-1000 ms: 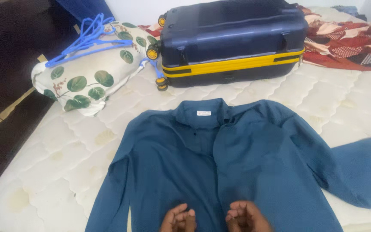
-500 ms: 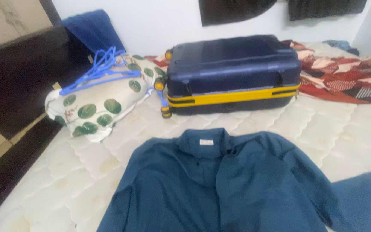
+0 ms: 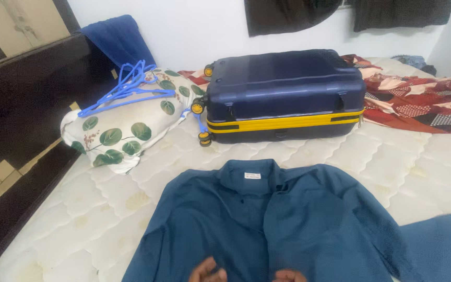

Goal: The person places a blue long-sleeve shirt on a blue hanger and buttons it from the collar down to the bottom. The shirt remains on the hanger throughout the process.

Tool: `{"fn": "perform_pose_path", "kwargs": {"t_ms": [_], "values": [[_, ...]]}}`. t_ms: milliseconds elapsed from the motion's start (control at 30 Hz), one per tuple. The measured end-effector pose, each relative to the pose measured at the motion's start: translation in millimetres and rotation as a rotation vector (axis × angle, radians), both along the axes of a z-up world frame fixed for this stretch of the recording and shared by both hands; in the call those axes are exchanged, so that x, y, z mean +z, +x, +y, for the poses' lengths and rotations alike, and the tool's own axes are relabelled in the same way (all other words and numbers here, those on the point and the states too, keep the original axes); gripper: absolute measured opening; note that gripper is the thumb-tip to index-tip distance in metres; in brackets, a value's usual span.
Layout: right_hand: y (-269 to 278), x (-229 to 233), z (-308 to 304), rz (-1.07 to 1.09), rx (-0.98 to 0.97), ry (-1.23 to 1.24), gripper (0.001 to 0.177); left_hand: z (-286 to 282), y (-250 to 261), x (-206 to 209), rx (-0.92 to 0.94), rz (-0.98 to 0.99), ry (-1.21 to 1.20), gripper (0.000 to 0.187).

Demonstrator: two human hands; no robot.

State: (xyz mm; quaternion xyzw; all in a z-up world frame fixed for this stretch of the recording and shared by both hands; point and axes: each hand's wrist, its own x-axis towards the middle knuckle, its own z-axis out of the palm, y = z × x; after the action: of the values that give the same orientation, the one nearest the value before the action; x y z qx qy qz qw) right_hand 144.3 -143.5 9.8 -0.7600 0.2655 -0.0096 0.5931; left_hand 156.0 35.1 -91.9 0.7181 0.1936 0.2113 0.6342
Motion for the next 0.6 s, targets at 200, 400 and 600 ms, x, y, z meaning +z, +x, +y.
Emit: {"fn": "perform_pose_path", "kwargs": {"t_ms": [200, 400, 600], "values": [[2.1, 31.6, -1.9, -0.268, 0.041, -0.154, 0.024, 33.0, 35.6, 117.2, -0.18, -0.03, 0.047, 0.041], [63.0, 52.3, -8.9, -0.414, 0.091, -0.311, 0.028, 44.3, 103.1, 149.9, -0.14, -0.038, 0.194, 0.038], [106.0, 5.0, -3.5, -0.161, 0.18, -0.589, 0.02, 56.2, 215.2, 143.5, -0.11, -0.223, 0.315, 0.032]]}}
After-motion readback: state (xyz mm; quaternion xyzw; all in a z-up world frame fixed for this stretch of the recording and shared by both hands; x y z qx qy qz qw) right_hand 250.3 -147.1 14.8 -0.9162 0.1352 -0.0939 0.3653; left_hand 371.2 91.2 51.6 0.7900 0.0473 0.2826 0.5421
